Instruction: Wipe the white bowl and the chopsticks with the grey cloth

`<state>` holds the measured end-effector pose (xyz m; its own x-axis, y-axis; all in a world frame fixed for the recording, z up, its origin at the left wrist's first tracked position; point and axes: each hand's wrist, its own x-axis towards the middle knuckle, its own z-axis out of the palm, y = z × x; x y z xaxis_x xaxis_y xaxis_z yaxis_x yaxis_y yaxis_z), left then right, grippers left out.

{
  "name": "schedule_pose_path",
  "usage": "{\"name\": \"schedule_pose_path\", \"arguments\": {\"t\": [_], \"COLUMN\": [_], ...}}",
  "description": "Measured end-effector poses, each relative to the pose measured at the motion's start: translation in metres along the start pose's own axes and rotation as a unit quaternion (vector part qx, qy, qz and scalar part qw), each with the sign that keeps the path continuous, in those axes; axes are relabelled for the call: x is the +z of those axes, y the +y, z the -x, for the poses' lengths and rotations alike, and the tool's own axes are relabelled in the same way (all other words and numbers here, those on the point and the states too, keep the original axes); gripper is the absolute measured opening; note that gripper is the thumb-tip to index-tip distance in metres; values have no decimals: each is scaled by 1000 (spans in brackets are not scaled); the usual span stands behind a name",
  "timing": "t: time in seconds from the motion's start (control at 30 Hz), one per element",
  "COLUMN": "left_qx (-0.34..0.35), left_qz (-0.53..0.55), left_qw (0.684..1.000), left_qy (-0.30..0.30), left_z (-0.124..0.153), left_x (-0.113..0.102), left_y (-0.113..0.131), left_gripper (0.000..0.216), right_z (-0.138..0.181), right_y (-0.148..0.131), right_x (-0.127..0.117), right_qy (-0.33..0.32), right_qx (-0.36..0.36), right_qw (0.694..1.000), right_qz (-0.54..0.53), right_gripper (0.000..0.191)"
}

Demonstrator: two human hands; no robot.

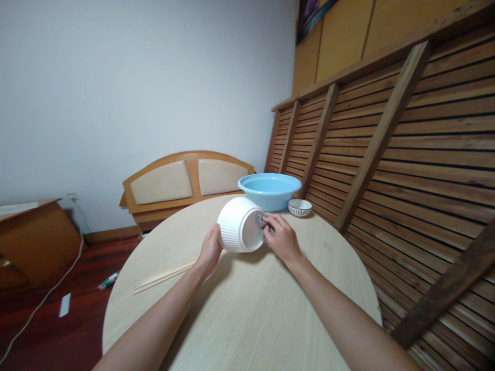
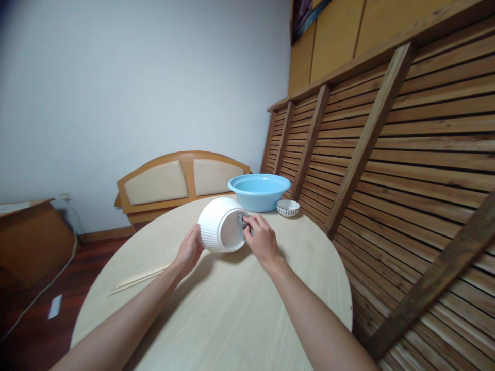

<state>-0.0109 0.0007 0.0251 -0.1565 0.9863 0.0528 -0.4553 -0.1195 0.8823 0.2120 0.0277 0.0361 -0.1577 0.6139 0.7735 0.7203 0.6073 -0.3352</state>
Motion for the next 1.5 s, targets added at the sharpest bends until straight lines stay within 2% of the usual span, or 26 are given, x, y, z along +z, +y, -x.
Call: {"name": "schedule_pose_path", "arguments": {"t": [0.1,0.2,0.33,0.5,0.6,0.7,0.87,0.97,1.07,1.17,1.33,1.5], "left_qx": [4,8,11,19,20,18,16,18,23,24,23,13], "left_qz": [-2,0,0,-3,-2,-5,-11,-15,-19,-19,-9,-3], "left_qw": [1000,1000,1000,1000,1000,1000,1000,1000,1000,999,1000,1000], "left_qy": [-2,0,4,3,3,-1,-7,-5,-6,-8,3,10], "left_z": [2,3,3,0,-1,-3,-2,-1,1,1,-1,0], "left_x": [2,2,1,-1,-2,-3,-3,-2,0,0,-1,-2], "left_y": [1,1,0,-2,-3,-3,-2,-3,-3,-4,-3,-1], "left_gripper": [58,58,58,52,54,55,54,56,58,58,54,48], "right_z": [0,1,5,7,6,4,0,-1,0,1,0,-2], "right_y": [0,-1,-5,-13,-13,-11,-8,-10,-14,-17,-16,-8], "right_x": [0,-1,-2,-3,-2,-3,-2,0,3,3,-8,-18], "right_qy": [-32,-68,-109,-149,-155,-124,1,30,28,-13,-132,-230], "right_qx": [9,-13,-92,-211,-231,-185,-82,-75,-98,-138,-214,-197], "right_qw": [999,997,989,961,957,974,996,997,994,988,962,950], "right_qz": [20,20,-34,-94,-87,-44,-18,-21,-37,-65,-107,-70], "right_gripper": [19,14,16,22,22,20,25,29,29,30,26,21]}}
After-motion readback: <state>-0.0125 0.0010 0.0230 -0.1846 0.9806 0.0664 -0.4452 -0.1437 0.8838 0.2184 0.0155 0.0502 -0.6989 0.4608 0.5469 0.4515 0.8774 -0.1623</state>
